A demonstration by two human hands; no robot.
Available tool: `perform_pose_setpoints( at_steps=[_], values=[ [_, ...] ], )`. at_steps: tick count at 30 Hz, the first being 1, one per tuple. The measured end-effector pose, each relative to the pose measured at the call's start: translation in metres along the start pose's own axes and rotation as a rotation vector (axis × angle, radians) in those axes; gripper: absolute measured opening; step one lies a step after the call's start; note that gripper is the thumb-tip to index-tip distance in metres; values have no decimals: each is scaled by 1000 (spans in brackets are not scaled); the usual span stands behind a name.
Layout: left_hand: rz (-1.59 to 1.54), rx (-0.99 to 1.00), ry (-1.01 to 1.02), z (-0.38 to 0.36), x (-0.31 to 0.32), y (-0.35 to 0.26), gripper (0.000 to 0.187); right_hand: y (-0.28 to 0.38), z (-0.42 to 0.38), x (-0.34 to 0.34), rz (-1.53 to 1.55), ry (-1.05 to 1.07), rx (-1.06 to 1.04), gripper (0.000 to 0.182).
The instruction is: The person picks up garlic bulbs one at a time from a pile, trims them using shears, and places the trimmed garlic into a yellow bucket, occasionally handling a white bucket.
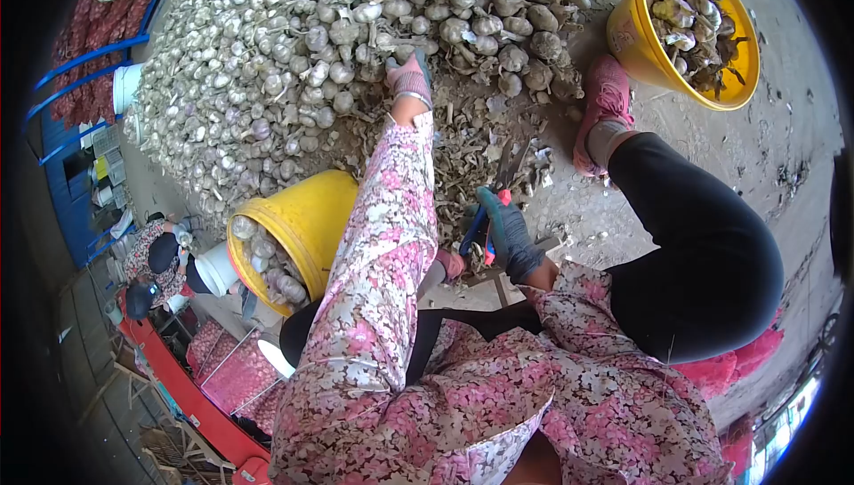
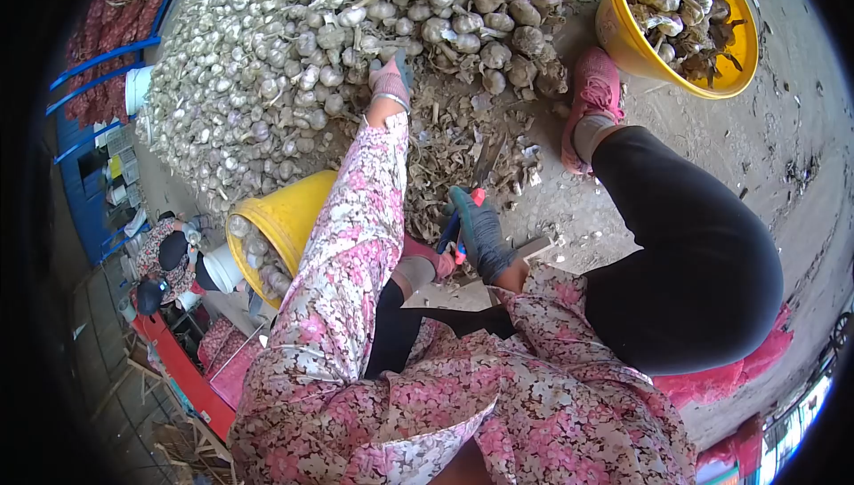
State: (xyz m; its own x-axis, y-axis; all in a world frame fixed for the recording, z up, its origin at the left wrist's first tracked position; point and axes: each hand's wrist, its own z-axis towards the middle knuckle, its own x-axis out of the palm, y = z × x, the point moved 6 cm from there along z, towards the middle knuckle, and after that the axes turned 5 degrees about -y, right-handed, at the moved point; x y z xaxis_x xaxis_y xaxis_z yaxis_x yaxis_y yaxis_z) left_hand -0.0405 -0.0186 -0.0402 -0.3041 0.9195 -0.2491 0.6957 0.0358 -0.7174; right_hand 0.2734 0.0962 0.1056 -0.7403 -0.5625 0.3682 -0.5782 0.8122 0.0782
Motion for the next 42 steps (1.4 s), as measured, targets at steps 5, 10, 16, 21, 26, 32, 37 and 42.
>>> perform_pose_setpoints(
  at_steps=[5,10,16,21,26,32,37,42],
  values=[
    [494,-18,-513,-3,8,-30,78,23,15,2,-150,37,-62,30],
    [-374,126,-20,-31,-17,7,43,24,26,-9,-392,64,-149,35],
    [-573,97,367,-176,-80,10,31,43,17,-11,-915,-43,-586,56],
    [-521,130,431,-271,-100,18,31,39,-5,4,-1122,98,-759,48],
    [-878,-33,561,-286,-118,38,12,20,-29,4,-1153,187,-737,33],
    [-648,252,587,-296,-154,27,11,20,-62,2,-1086,183,-803,34],
    [-82,576,187,-283,-178,34,59,32,-105,27,-1595,20,-1486,60],
    [111,706,241,-304,-166,29,55,34,-96,22,-1720,-31,-1352,74]
  ],
)
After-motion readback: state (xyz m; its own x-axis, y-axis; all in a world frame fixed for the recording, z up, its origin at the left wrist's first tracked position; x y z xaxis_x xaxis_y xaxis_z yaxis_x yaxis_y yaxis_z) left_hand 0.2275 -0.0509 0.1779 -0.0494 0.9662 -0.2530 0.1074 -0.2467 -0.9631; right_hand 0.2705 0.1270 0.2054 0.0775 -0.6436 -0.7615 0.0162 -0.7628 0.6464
